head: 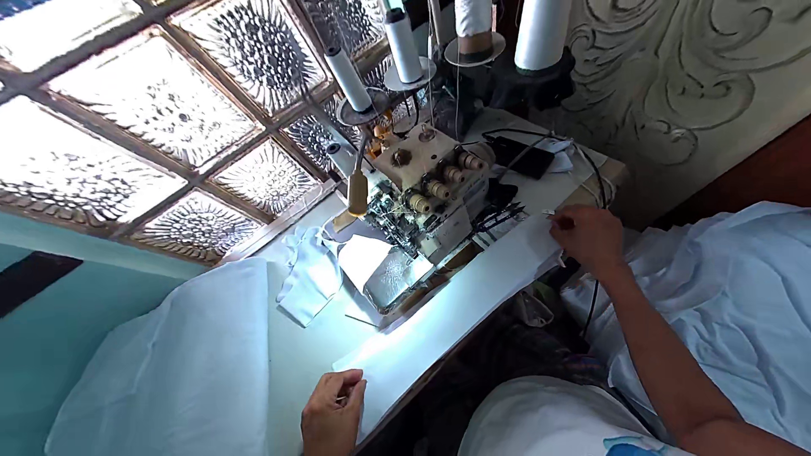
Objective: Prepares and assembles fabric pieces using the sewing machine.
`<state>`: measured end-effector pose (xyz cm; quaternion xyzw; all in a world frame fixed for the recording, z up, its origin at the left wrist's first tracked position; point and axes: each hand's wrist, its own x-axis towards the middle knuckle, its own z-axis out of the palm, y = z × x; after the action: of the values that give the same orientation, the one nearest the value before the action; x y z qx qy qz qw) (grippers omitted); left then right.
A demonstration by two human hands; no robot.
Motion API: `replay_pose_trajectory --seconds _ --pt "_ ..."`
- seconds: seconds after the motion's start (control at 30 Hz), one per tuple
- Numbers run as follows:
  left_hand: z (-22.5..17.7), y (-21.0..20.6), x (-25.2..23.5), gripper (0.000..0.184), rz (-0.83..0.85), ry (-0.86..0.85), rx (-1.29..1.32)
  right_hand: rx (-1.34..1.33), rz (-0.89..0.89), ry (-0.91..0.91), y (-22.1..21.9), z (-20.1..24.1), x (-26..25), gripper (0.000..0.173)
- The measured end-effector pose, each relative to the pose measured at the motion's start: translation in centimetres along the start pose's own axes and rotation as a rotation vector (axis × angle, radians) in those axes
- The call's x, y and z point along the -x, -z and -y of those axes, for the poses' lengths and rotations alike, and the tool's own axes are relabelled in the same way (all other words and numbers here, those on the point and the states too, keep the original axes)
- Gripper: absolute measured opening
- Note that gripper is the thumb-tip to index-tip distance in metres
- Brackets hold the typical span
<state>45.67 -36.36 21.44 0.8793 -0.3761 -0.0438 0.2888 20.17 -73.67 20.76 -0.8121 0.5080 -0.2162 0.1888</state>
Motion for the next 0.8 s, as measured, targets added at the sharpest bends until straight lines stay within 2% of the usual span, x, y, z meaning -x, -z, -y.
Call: replay_pose_trajectory --seconds 0.13,0.23,0.33,0.4,0.43,0.5,0.57,0.67,0.77,0.8 --pt "-0.1 -0.3 0.0 0.015 -0.036 0.025 -0.013 0.002 -0.113 -0.036 0.9 -1.5 -0.5 0.015" --pt "-0.2 -0.4 -0.1 0.022 -0.045 0.052 -0.011 -0.142 -0.217 -0.069 1.7 -2.2 -0.7 0.023" --pt "-0.1 -0.2 -0.1 0.031 -0.027 0.056 -0.008 -0.504 -0.173 -0.123 2.6 -1.2 -0.1 0.023" --pt "0.2 -0.2 0.0 0.032 0.003 0.037 0.003 -0.898 -0.077 -0.219 3.1 0.4 0.6 0.017" --pt "0.3 -0.2 0.0 0.032 0.014 0.032 0.009 -1.093 -0.005 -0.267 3.3 1.1 1.1 0.023" --pt "0.9 -0.3 -0.1 0.031 0.03 0.029 0.018 -1.28 0.05 -0.323 3.4 2.5 1.9 0.032" --pt "1.3 -0.5 -0.2 0.032 0.038 0.033 0.046 -1.284 -0.002 -0.285 3.3 3.1 2.2 0.03" --pt "1.7 -0.5 -0.1 0.033 0.041 0.057 0.093 -1.167 -0.116 -0.124 3.4 2.9 1.8 0.021" --pt "1.6 -0.4 0.1 0.035 0.039 0.093 0.131 -1.049 -0.139 0.009 4.9 2.7 1.8 0.017" --pt "1.6 -0.4 0.1 0.036 0.035 0.091 0.136 -1.027 -0.129 0.064 5.6 2.5 1.9 0.02"
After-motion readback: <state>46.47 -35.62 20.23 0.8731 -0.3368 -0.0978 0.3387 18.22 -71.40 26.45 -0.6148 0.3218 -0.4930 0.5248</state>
